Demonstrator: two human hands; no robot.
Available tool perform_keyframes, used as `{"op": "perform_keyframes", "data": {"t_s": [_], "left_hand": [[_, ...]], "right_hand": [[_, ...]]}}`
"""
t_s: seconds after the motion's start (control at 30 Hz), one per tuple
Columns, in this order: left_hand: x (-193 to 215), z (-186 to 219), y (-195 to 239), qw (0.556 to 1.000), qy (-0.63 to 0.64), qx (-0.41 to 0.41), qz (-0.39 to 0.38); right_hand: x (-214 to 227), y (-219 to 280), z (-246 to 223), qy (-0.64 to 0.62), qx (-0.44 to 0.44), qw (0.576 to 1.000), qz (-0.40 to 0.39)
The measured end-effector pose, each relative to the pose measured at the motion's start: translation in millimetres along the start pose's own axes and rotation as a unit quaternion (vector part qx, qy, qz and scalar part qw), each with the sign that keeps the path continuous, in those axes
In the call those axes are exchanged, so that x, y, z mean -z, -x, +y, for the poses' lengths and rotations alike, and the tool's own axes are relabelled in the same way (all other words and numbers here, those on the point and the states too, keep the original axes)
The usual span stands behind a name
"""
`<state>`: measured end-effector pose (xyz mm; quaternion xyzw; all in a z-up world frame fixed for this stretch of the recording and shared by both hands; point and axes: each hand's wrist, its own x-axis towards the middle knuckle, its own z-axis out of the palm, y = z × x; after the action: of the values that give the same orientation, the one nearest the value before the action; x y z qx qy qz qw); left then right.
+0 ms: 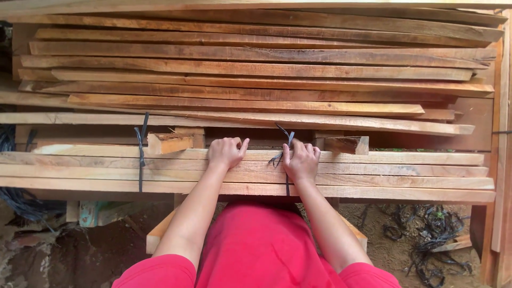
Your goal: The person ties a stack of wooden planks together using a black strap. They wrap the strap around the wood, pull it tight, and secure it with a knot. The person then adjusts the planks to ensure they are aligned and stable.
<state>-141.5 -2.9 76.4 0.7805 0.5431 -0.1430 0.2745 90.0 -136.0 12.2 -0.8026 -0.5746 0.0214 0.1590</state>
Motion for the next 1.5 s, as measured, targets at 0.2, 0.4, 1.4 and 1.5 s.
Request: {"op": "perform_keyframes", "data": {"t_s": [0.2,0.4,1.4,1.5], "left_hand": [[-68.0,-28.1,-22.0,0.969,-0.035,-0.087,0.229],[-103.0,-24.6,28.6,0.954,-0.036,-0.08,0.285],[-118.1,-25.5,45.7,0.951,-0.022,-0.069,0.3],[-116.4,-26.7,46.5,0.946,-0.021,-0.079,0.312]], "right_hand": [[5.2,-0.8,-0.9,-0.058,-0.016,0.998,0.012],[-3.6,2.2,6.0,-0.062,0.025,0.996,0.063],[12.2,48.3,-48.2,-0.025,0.102,0.994,-0.028],[18.4,24.1,-61.0,-0.008,0.161,0.986,0.031]]}}
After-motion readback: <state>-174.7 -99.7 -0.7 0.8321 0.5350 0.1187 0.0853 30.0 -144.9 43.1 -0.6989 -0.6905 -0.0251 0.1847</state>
